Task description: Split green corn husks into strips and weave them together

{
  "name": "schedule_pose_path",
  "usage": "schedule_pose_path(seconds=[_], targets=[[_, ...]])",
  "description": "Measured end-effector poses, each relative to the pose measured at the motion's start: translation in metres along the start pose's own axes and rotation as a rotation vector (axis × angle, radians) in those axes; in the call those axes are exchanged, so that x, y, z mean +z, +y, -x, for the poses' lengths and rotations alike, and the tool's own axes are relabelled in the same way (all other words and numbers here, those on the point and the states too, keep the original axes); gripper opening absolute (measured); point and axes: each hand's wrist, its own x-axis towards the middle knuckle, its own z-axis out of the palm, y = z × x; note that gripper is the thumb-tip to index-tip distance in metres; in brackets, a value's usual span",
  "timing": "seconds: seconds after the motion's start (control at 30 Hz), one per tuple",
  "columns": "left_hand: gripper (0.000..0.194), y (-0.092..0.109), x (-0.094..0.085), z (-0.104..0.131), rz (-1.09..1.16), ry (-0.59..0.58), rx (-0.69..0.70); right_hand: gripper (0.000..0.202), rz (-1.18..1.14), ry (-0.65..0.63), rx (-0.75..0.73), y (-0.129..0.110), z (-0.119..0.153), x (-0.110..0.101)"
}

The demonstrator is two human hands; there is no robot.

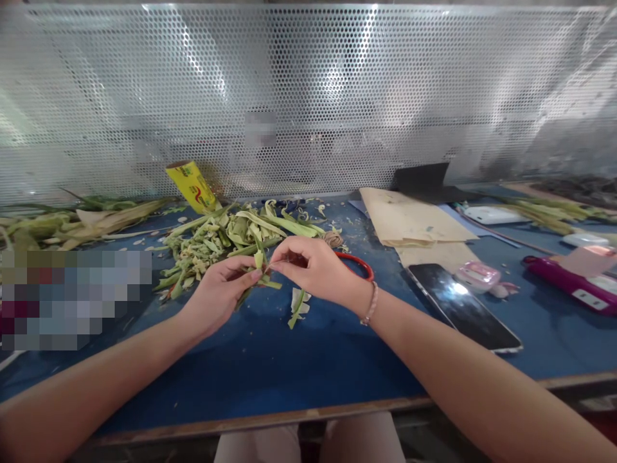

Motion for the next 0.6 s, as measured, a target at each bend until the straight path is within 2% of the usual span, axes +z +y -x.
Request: schedule_pose_path(seconds=[0.27,0.6], targets=[[0.009,0.001,0.001,0.002,-0.028,-0.112,-0.034,0.003,-0.113,-0.127,-0.066,0.006,-0.001,-0.009],[0.014,0.004,0.001,0.004,-0.014,-0.237,-0.074,0.006,-0.165,-0.052,0.013,0.013,-0.003,-0.009]])
